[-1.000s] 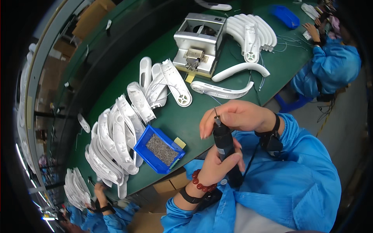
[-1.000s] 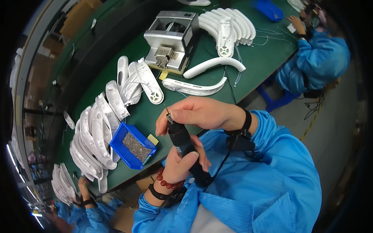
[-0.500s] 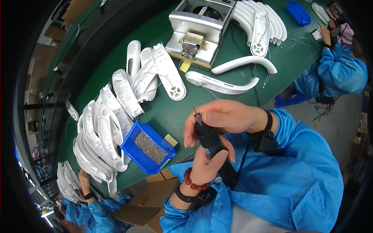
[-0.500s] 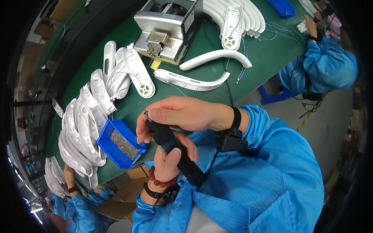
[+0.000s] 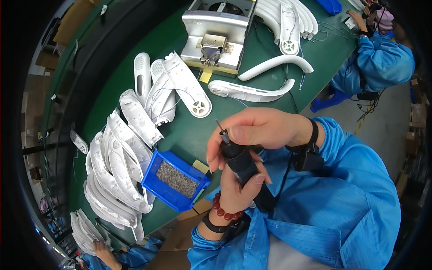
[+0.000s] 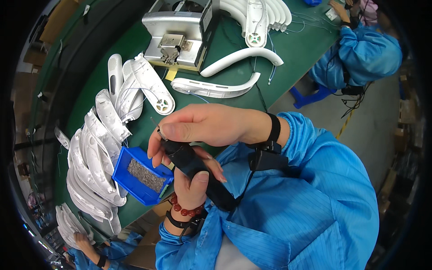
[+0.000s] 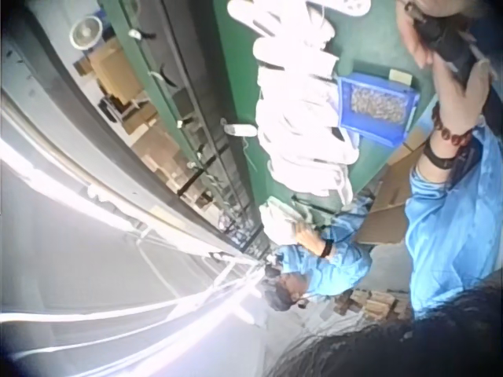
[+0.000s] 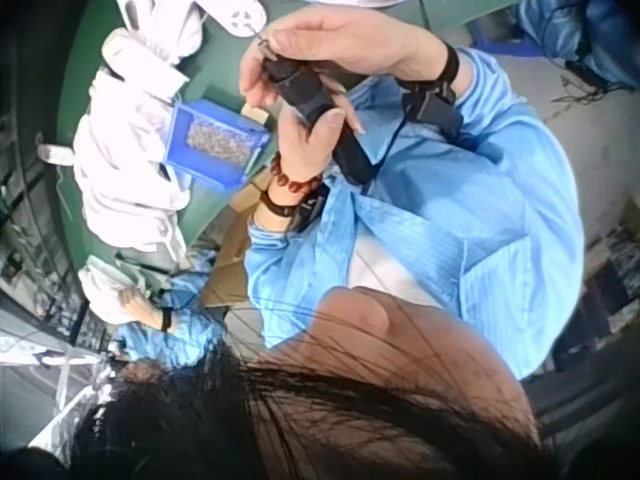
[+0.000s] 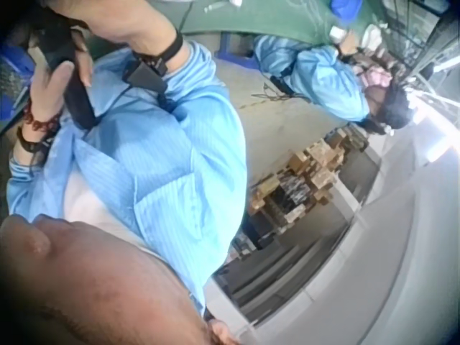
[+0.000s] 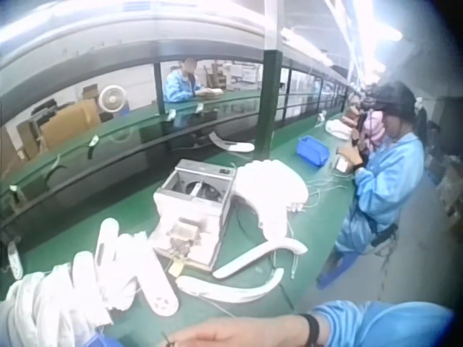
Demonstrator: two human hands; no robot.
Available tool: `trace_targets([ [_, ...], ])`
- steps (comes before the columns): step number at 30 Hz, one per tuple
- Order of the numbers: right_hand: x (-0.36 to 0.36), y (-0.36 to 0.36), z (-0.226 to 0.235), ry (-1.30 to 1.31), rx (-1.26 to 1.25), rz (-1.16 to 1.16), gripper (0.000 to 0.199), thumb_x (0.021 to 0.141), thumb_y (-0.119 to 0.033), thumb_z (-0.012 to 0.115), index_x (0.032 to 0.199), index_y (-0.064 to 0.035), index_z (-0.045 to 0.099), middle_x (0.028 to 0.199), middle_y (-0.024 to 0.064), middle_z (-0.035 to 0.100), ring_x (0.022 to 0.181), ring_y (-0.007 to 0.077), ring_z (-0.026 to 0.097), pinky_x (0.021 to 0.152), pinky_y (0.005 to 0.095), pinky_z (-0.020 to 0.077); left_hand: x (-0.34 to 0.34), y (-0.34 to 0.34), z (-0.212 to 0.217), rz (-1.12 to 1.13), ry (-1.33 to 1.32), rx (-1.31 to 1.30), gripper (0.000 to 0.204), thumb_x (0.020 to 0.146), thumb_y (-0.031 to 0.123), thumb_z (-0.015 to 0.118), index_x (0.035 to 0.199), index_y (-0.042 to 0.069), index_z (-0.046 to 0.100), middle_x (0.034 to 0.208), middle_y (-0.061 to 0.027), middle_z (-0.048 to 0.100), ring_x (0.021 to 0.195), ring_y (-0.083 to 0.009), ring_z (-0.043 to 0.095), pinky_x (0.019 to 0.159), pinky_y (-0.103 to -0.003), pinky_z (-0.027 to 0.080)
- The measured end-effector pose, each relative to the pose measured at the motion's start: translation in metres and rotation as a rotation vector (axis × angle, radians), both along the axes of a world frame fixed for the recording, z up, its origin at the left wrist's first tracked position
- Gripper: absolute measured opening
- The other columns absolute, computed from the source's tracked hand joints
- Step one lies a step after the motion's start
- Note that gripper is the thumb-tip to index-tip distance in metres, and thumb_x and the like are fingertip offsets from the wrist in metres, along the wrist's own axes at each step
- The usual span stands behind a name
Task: The person uses an electric screwdriver to assemble small white plastic parts on a factory assembly line.
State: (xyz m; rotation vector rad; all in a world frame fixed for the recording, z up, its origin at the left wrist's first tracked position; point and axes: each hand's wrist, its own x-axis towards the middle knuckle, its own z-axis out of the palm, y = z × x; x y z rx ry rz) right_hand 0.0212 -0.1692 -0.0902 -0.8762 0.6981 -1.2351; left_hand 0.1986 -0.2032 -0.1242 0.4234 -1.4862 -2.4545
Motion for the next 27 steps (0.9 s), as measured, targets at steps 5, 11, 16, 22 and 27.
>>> trace_targets([
  [5, 0.004, -0.008, -0.001, -0.034, -0.026, 0.044, 0.061, 0.1, -0.048, 0.042, 0.117, 0.009, 0.055, 0.112, 0.0175, 0.063, 0.102, 0.0213, 0.061, 0.091, 0.0322, 0.0487, 0.005, -0.001, 0.0, 0.022, 0.018, 0.031, 0.05, 0.088, 0.036, 0.065, 0.111, -0.003, 0.044, 0.071, -0.012, 0.061, 0.067, -0.0216, 0.061, 0.07, -0.034, 0.05],
  [11, 0.005, -0.009, -0.006, -0.056, -0.057, 0.075, 0.061, 0.1, -0.048, 0.043, 0.118, 0.0093, 0.055, 0.112, 0.0183, 0.062, 0.101, 0.0219, 0.061, 0.091, 0.033, 0.0488, 0.006, 0.002, 0.002, 0.03, 0.017, 0.045, 0.047, 0.088, 0.036, 0.065, 0.109, -0.001, 0.044, 0.071, -0.0117, 0.061, 0.066, -0.0212, 0.06, 0.07, -0.034, 0.05],
  [16, 0.002, -0.006, -0.007, -0.07, -0.058, 0.056, 0.061, 0.1, -0.048, 0.043, 0.117, 0.009, 0.055, 0.111, 0.0183, 0.063, 0.101, 0.0221, 0.061, 0.091, 0.0332, 0.0489, 0.002, 0.003, 0.0, 0.027, 0.011, 0.048, 0.047, 0.087, 0.035, 0.065, 0.109, 0.0, 0.044, 0.071, -0.0115, 0.06, 0.066, -0.0212, 0.06, 0.07, -0.034, 0.05],
  [22, -0.001, -0.005, -0.007, -0.072, -0.04, 0.04, 0.059, 0.1, -0.047, 0.044, 0.116, 0.0082, 0.056, 0.11, 0.0177, 0.063, 0.1, 0.0217, 0.061, 0.089, 0.0332, 0.0494, -0.002, 0.002, 0.002, 0.025, 0.0, 0.035, 0.046, 0.088, 0.035, 0.065, 0.109, 0.0, 0.044, 0.07, -0.0114, 0.06, 0.065, -0.0211, 0.06, 0.069, -0.034, 0.05],
  [27, -0.004, -0.007, -0.011, -0.102, -0.051, 0.052, 0.059, 0.1, -0.047, 0.044, 0.116, 0.0084, 0.056, 0.11, 0.0182, 0.063, 0.1, 0.0219, 0.061, 0.089, 0.0332, 0.0496, -0.005, 0.001, 0.001, 0.025, -0.006, 0.026, 0.045, 0.088, 0.035, 0.064, 0.109, -0.001, 0.044, 0.071, -0.0117, 0.06, 0.066, -0.0212, 0.06, 0.069, -0.034, 0.05],
])
